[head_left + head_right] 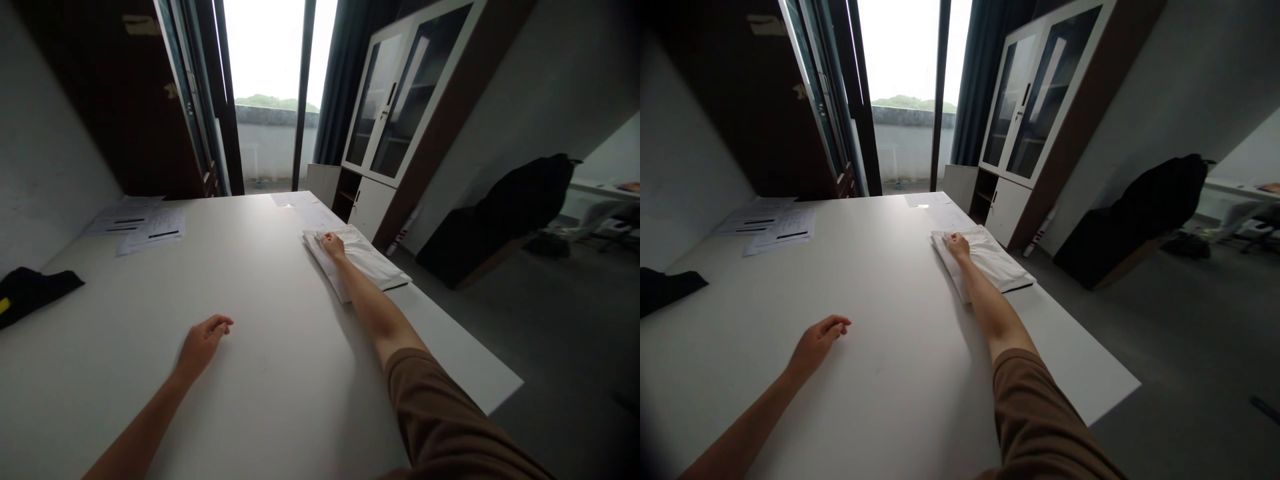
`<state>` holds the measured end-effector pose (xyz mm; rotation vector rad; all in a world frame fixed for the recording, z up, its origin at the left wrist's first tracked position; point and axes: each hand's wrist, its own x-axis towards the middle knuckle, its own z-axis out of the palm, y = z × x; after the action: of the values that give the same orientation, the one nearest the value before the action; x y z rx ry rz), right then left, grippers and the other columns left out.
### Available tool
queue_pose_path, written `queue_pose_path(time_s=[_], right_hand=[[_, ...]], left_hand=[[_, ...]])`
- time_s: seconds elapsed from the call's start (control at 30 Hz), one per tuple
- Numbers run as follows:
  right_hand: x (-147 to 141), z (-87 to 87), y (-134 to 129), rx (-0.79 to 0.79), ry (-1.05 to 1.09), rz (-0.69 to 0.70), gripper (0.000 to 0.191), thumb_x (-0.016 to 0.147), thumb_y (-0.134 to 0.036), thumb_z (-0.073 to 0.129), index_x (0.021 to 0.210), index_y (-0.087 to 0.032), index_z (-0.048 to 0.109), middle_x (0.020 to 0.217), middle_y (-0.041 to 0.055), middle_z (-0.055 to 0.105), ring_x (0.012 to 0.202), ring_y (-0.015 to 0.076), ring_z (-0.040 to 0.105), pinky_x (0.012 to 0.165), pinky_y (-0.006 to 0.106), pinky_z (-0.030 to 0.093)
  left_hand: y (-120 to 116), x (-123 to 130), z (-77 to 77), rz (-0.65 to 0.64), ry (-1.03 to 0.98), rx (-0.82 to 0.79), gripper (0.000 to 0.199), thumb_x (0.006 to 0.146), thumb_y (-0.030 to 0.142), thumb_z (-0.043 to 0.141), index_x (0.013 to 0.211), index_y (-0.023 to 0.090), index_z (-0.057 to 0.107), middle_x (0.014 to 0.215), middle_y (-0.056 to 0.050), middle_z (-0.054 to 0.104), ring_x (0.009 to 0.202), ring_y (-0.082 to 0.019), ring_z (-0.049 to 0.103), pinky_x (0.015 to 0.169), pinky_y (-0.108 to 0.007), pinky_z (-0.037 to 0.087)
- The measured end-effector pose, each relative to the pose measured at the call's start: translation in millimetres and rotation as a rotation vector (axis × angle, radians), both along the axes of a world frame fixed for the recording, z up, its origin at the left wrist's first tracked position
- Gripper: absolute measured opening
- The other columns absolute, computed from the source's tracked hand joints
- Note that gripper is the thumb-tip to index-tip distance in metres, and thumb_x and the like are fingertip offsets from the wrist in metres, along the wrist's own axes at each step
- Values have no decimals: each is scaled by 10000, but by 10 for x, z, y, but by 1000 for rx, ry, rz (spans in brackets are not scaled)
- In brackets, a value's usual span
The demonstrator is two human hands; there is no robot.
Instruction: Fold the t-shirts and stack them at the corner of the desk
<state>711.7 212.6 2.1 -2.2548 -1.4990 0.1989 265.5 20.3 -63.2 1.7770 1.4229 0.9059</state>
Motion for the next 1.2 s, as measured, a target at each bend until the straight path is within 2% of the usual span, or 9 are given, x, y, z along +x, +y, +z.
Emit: queue_pose_path(time_s=[0.1, 0.17, 0.3, 0.43, 0.57, 0.67, 0.9, 1.07, 1.2], right_hand=[[9, -140, -433, 59, -166, 168, 336, 1041, -365, 437, 1249, -208, 647, 1262, 121, 663, 1193, 251, 579, 1022, 296, 409], [48, -235, -831, 98, -293, 213, 346, 1016, -392, 498, 1291, -223, 622, 1305, 135, 620, 1219, 282, 542, 1050, 332, 391], [150, -324, -1596, 93, -499, 142, 338, 976, -371, 575, 1271, -207, 588, 1315, 156, 579, 1191, 317, 514, 986, 388, 404], [238, -288, -1978, 21, -594, 102, 238, 960, -300, 594, 1168, -184, 607, 1189, 157, 624, 1108, 311, 536, 910, 387, 406], [278, -203, -2023, -2, -594, 123, 149, 977, -212, 538, 1092, -184, 629, 1109, 141, 662, 1070, 292, 566, 862, 363, 403], [274, -141, -2000, 68, -589, 157, 151, 994, -203, 508, 1080, -171, 627, 1085, 143, 680, 1044, 280, 587, 876, 359, 392], [449, -212, -1949, 78, -438, 356, 235, 1025, -365, 522, 974, -199, 680, 1028, 104, 701, 995, 255, 615, 907, 353, 417], [738, -223, -1549, 251, -257, 319, 369, 1045, -416, 443, 1217, -192, 681, 1281, 121, 663, 1217, 255, 567, 1065, 348, 411], [1000, -260, -1175, 186, -222, 310, 519, 1064, -434, 343, 1457, -173, 559, 1514, 105, 537, 1427, 234, 429, 1206, 344, 288]], left_hand=[[-6, -7, 14, -10, -5, 4, 351, 888, 477, 527, 954, 217, 754, 823, -34, 737, 800, -225, 693, 750, -300, 516], [-8, -11, 13, -11, 6, 3, 356, 887, 480, 528, 963, 215, 755, 825, -36, 740, 802, -228, 694, 751, -302, 516], [0, -8, -5, -5, 33, 3, 362, 884, 472, 522, 986, 212, 751, 837, -38, 746, 810, -228, 692, 754, -300, 511], [-6, 14, -4, 14, 33, -14, 381, 886, 482, 507, 997, 207, 746, 846, -39, 749, 811, -228, 690, 763, -303, 518], [-33, 25, 1, -20, 60, -5, 377, 889, 492, 513, 996, 213, 744, 852, -35, 752, 823, -231, 698, 783, -307, 521], [-43, 15, -13, -45, 61, 5, 375, 905, 497, 509, 1005, 217, 738, 869, -29, 751, 841, -227, 702, 790, -302, 517], [-60, 24, 25, -55, 106, 27, 380, 915, 500, 490, 994, 226, 741, 869, -22, 756, 838, -229, 705, 772, -301, 505], [-81, 50, 84, -52, 145, 37, 376, 911, 489, 486, 995, 233, 749, 863, -19, 765, 838, -233, 711, 773, -304, 497], [-85, 45, 95, -51, 163, 44, 377, 916, 485, 480, 993, 232, 749, 870, -15, 766, 819, -226, 706, 761, -299, 494]])
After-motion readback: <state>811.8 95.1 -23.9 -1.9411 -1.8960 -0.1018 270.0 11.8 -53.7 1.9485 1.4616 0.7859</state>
